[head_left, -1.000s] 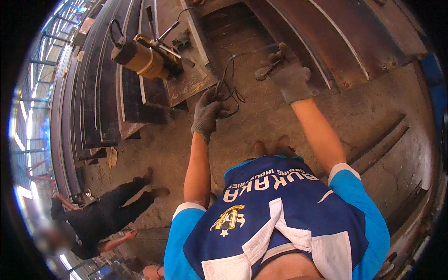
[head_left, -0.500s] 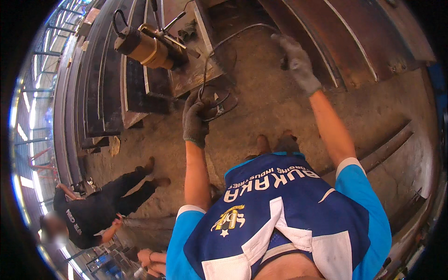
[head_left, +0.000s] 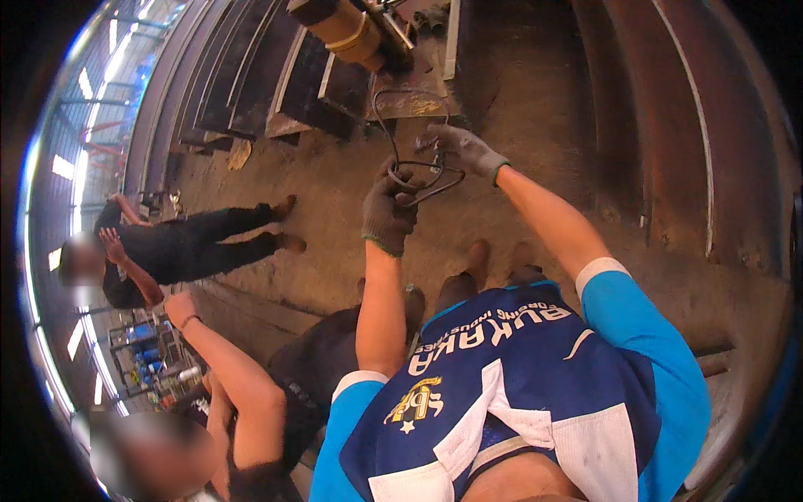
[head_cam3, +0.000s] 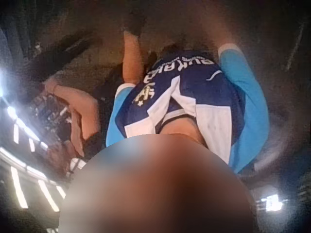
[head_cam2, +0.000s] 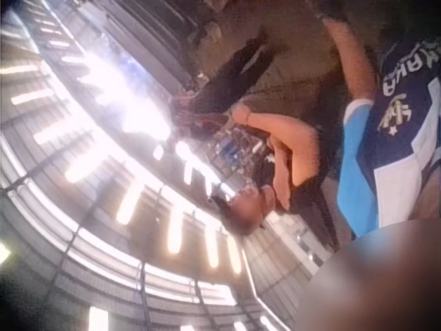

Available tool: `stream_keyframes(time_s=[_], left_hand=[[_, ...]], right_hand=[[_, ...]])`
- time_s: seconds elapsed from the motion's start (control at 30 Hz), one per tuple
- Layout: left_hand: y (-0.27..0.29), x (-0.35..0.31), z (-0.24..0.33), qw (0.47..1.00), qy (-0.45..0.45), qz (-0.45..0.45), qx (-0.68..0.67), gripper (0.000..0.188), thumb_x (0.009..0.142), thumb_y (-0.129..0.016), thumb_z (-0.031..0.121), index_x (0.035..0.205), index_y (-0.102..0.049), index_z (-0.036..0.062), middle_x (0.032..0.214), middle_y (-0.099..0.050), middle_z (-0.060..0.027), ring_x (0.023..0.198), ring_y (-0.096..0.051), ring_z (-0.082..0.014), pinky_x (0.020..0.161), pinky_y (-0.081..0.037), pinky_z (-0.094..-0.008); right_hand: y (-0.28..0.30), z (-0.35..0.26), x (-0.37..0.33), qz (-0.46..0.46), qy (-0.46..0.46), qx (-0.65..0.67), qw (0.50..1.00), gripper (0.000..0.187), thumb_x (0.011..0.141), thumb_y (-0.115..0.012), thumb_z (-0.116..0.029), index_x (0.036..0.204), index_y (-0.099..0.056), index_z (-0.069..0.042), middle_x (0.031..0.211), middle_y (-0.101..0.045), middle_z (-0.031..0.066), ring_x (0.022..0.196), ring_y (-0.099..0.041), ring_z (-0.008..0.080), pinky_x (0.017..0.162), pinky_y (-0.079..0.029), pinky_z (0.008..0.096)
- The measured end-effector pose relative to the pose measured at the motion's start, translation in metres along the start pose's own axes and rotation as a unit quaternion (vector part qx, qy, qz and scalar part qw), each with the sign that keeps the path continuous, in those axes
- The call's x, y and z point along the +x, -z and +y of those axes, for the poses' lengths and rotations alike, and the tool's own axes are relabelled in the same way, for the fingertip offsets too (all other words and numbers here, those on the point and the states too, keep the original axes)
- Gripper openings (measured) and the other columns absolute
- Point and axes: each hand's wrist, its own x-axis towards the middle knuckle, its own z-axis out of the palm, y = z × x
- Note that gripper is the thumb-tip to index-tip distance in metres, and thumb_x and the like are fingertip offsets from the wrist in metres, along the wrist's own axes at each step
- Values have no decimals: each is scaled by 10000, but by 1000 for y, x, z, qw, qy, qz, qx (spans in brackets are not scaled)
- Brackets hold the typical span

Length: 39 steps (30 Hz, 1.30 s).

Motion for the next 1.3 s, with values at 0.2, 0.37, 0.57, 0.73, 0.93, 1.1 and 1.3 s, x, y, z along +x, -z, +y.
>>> stream_keyframes(time_s=[0.2,0.37,0.57,0.73,0.93,1.1,1.3], left_hand=[[-18,-24,14,973,-86,100,189,432,1021,-545,101,1453,-562,95,1070,-691,-100,792,-747,-224,578,-553,-283],[-23,-9,14,937,-184,156,251,413,1003,-533,83,1408,-611,91,1093,-723,-83,773,-758,-217,612,-562,-309],[-30,31,-8,851,-295,188,393,388,1029,-543,116,1406,-625,78,1123,-767,-134,920,-757,-226,775,-595,-374],[-38,47,-10,809,-307,183,466,388,1040,-584,164,1418,-617,80,1171,-776,-176,988,-750,-276,901,-571,-400],[-31,39,2,866,-96,142,469,403,1018,-640,213,1392,-659,65,1159,-773,-202,1023,-758,-302,921,-569,-408],[-1,16,21,709,-198,37,676,342,1024,-672,280,1234,-750,22,1009,-756,-118,867,-733,-188,745,-591,-353],[27,-19,64,821,-196,178,506,251,1028,-659,199,1184,-739,19,1008,-779,-157,849,-747,-243,760,-583,-364]], right_hand=[[36,-18,-13,-78,-217,-237,944,374,1002,-466,-119,1188,-785,-63,1134,-769,40,1011,-669,166,936,-534,348],[62,-56,-15,-149,-247,-383,878,342,973,-458,-107,1047,-785,-37,1014,-777,67,844,-687,185,782,-559,354],[42,-77,-31,-282,-309,-182,890,264,970,-528,-146,985,-775,-56,889,-762,66,755,-700,200,710,-565,374],[10,-127,-28,-341,-287,-417,793,190,938,-669,-222,1016,-784,-93,874,-752,59,770,-730,215,707,-578,392],[24,-117,-23,-96,-150,-345,921,356,1006,-613,-322,1313,-686,-157,955,-764,44,948,-753,232,866,-596,410],[77,-87,-17,34,7,-713,700,646,951,-707,-486,1487,-567,-154,1217,-751,56,1138,-728,306,949,-591,455],[123,-113,-25,-43,-110,-765,633,638,948,-720,-488,1477,-598,-153,1384,-700,57,1161,-722,341,966,-593,480]])
